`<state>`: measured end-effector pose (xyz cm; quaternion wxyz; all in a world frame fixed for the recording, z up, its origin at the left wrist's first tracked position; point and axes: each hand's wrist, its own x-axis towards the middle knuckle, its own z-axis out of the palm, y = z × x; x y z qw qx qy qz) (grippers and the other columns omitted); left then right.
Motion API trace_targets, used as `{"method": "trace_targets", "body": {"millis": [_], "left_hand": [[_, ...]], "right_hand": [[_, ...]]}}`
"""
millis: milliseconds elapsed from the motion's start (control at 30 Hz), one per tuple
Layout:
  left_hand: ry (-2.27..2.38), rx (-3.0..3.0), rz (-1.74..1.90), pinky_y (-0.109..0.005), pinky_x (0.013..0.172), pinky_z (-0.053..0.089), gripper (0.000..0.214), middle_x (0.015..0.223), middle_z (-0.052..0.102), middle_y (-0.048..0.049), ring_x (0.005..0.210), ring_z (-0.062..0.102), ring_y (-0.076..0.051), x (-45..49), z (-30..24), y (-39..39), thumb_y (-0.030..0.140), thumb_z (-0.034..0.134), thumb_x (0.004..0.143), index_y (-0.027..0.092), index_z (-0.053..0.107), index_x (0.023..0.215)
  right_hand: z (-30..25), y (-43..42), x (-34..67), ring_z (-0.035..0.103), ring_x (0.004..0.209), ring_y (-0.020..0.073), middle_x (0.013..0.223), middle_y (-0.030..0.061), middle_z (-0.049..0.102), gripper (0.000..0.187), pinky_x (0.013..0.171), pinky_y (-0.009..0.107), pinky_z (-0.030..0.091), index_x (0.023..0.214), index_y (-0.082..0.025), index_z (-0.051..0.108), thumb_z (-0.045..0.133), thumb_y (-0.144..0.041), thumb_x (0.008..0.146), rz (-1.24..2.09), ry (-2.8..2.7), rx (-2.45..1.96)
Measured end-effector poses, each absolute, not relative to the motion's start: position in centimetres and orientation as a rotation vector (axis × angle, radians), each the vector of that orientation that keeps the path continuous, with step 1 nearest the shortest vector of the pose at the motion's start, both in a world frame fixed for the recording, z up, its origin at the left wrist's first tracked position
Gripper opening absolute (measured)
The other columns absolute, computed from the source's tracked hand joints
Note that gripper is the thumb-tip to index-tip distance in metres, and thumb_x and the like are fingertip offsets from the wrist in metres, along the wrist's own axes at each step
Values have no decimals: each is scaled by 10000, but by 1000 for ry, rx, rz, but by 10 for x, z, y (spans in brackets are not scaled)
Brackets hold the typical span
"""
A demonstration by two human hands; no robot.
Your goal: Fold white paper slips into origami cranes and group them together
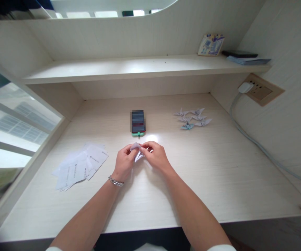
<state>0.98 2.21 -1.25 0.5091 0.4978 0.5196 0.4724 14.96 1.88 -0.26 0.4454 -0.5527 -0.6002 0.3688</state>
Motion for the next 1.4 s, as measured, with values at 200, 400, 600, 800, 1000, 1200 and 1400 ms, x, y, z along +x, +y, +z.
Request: {"method": "trace_targets", "body": {"millis": [200, 400, 600, 800, 1000, 1200, 1400], "left_hand": [[1190, 1164, 1172, -289, 773, 485, 274, 972, 689, -95, 896, 624, -202, 10, -17, 22, 313, 622, 751, 149, 685, 961], [1116, 1210, 1243, -309, 882, 463, 288, 1124, 636, -106, 1037, 585, -206, 10, -11, 20, 223, 615, 754, 153, 655, 1031], [1119, 1177, 1262, -319, 830, 493, 308, 1067, 649, -117, 966, 612, -208, 9, -11, 21, 231, 643, 736, 138, 634, 1029], [1069, 1216, 1261, -311, 828, 493, 317, 1069, 645, -109, 982, 606, -205, 7, -15, 22, 122, 612, 716, 139, 624, 1032], [1020, 1197, 1274, -324, 851, 485, 355, 1081, 644, -115, 1002, 606, -213, 5, -14, 22, 93, 606, 699, 137, 614, 1051], [1015, 1195, 1269, -321, 842, 486, 344, 1074, 646, -115, 998, 604, -212, 6, -13, 22, 111, 627, 695, 140, 621, 1038], [1067, 1184, 1216, -311, 806, 487, 250, 1001, 667, -110, 925, 616, -200, 6, -15, 22, 209, 634, 730, 139, 652, 969]], "right_hand": [[-9, 20, 148, 614, 724, 170, 804, 54, 682, 145, 667, 282, 487, 819, -169, 701, 621, -259, 736, 941, -1421, -1332], [-6, 16, 147, 612, 777, 168, 850, 49, 658, 121, 644, 264, 483, 835, -197, 701, 594, -218, 782, 818, -1450, -1268], [-2, 14, 146, 598, 785, 156, 877, 42, 631, 126, 639, 258, 493, 876, -213, 686, 586, -204, 800, 730, -1462, -1214], [-3, 15, 148, 584, 867, 158, 998, 50, 578, 265, 645, 248, 509, 997, -273, 693, 562, -161, 796, 809, -1538, -1153], [-7, 17, 150, 580, 909, 171, 1026, 58, 569, 256, 646, 252, 507, 962, -277, 713, 569, -160, 786, 846, -1562, -1148], [-6, 19, 154, 586, 930, 184, 1005, 57, 606, 258, 649, 254, 508, 947, -270, 717, 571, -157, 767, 955, -1553, -1146], [-7, 21, 153, 629, 840, 197, 918, 63, 690, 180, 719, 299, 494, 889, -213, 728, 612, -233, 752, 1048, -1406, -1215]]}}
